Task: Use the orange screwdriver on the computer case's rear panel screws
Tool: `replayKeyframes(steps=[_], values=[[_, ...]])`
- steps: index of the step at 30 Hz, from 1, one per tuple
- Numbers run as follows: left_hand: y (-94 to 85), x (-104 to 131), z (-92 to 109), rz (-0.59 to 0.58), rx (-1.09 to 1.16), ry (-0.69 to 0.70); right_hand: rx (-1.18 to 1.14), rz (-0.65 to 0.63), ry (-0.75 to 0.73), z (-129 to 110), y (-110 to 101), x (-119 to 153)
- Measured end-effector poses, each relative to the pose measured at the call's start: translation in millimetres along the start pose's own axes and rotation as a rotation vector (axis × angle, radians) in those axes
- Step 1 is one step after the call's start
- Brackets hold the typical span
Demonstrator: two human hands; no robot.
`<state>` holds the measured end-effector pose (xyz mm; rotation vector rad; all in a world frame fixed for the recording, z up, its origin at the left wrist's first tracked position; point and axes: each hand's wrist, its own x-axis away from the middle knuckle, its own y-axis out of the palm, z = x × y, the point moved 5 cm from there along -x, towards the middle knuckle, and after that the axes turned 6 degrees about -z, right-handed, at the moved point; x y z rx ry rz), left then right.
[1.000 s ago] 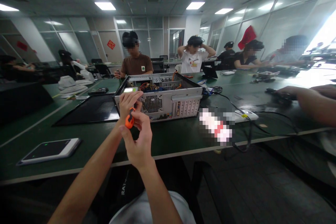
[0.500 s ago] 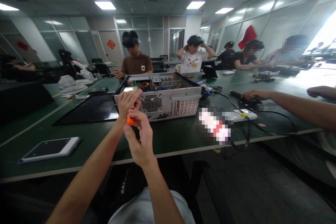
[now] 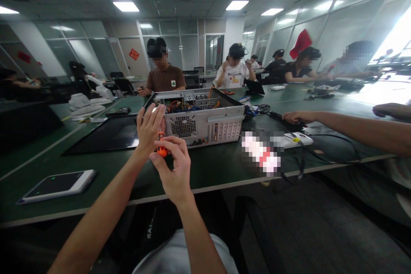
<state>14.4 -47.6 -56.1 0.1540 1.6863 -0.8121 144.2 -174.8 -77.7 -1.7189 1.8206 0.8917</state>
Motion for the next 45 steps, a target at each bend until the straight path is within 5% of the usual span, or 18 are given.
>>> replayKeyframes(steps=[14,22,32,39,45], values=[[-10.3,3,-19,0.127,-0.117,-0.058,-0.049,0.079,-0.059,-36,-13,2],[-17.2,0,-30,0.168,0.043,-0.087,-0.087,0.054,-0.061,-37,-10,5],[-15.3,-3,-39,0.186,-0.095,-0.107,-0.117,0.094,-0.069,-25,-7,-1],[-19.0,11,-26,0.223,-0.069,-0.1,-0.136,0.206,-0.051,-4,-29,-3],[-4.4,29,-13,0.068,-0.033,-0.005,-0.417,0.384,0.102,28,-50,-9]])
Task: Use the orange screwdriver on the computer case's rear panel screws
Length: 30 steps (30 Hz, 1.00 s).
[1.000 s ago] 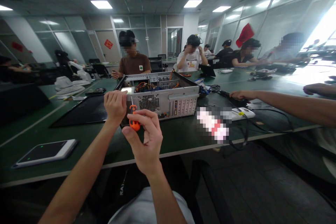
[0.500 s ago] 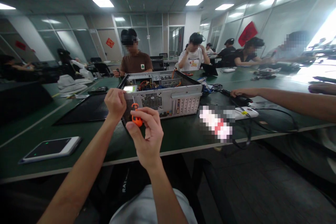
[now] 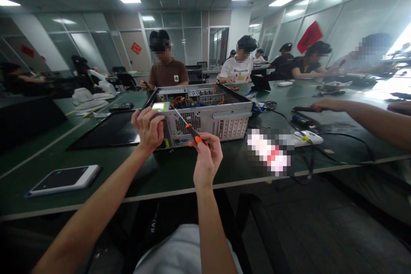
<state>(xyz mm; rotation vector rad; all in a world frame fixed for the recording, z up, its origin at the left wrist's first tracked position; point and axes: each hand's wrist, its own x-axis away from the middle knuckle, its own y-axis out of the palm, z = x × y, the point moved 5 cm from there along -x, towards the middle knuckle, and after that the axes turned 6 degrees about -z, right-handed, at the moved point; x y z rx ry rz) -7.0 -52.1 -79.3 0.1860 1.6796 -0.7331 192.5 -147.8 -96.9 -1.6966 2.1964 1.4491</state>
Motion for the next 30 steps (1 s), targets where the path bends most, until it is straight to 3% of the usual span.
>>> replayKeyframes(steps=[3,5,7,9,12,15,20,30], values=[[-0.3,5,0,-0.106,0.001,0.05,-0.054,0.032,0.078,4,-6,-4],[-4.0,12,5,-0.213,-0.033,0.191,-0.056,0.051,0.113,5,-9,-4],[-8.1,25,14,-0.362,-0.044,0.365,-0.047,0.07,0.131,6,-10,-3],[-10.1,41,21,-0.554,-0.052,0.441,-0.045,0.075,0.139,7,-10,-2],[-9.0,56,23,-0.815,-0.144,0.273,-0.051,0.073,0.141,10,-9,0],[-6.9,58,27,-0.952,-0.227,0.063,-0.048,0.068,0.138,11,-7,0],[-0.1,52,38,-1.055,-0.23,-0.093,-0.055,0.065,0.151,8,-4,1],[3.6,55,34,-1.046,-0.15,-0.163,-0.042,0.074,0.151,8,-5,1]])
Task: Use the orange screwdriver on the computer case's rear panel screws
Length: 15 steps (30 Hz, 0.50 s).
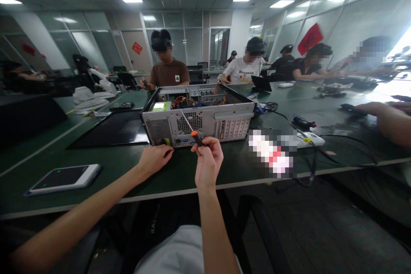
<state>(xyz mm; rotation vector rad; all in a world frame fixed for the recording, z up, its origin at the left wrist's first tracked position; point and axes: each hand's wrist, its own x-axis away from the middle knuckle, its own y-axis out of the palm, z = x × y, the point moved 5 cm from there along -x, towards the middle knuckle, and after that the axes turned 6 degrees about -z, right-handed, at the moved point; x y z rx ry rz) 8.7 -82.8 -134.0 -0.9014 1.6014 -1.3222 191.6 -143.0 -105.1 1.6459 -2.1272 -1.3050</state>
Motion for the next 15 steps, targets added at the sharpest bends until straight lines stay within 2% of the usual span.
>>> replayKeyframes(steps=[4,11,15], values=[[-0.6,1,-1,0.029,0.038,-0.01,0.013,-0.016,0.002,1,0,0],[-2.4,9,-2,-0.013,0.066,-0.02,-0.018,0.001,0.007,-2,3,0],[-2.4,11,-5,0.001,0.068,-0.036,-0.036,-0.001,0.018,-2,5,1]])
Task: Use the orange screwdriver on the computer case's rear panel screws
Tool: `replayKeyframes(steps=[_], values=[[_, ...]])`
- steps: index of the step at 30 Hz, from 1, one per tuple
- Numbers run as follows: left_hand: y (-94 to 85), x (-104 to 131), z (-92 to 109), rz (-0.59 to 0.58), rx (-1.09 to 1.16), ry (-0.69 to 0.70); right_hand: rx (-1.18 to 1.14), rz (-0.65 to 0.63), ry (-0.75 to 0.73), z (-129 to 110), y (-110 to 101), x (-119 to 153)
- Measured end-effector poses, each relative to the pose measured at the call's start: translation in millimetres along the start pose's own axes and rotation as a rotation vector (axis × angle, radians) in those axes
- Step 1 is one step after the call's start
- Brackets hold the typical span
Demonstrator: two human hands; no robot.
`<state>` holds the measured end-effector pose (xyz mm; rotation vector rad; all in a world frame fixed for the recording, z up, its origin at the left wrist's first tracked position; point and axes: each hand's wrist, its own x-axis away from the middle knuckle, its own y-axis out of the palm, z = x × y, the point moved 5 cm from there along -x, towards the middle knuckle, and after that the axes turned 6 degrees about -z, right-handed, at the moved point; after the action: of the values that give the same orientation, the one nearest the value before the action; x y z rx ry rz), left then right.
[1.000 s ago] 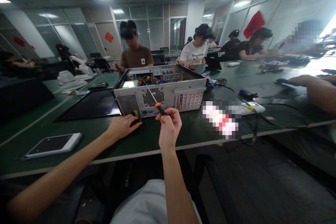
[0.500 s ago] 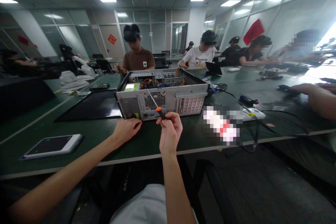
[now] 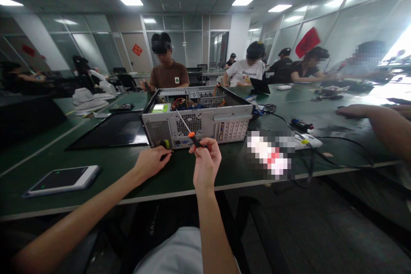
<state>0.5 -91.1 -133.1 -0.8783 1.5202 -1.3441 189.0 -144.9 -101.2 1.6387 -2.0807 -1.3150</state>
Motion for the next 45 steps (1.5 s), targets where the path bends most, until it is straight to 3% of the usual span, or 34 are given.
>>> replayKeyframes(steps=[12,24,30,37,45], values=[[-1.8,3,0,0.016,-0.01,0.026,0.025,-0.05,-0.004,2,2,1],[-0.3,2,14,-0.051,0.046,0.275,0.012,-0.052,0.026,6,3,3],[-6.9,-5,20,-0.103,0.075,0.285,0.013,-0.063,0.016,5,3,4],[-6.5,0,5,-0.137,0.095,0.266,-0.005,-0.068,0.028,1,4,5],[-12.5,-4,20,-0.156,-0.052,0.262,-0.029,-0.046,0.043,-2,7,6]])
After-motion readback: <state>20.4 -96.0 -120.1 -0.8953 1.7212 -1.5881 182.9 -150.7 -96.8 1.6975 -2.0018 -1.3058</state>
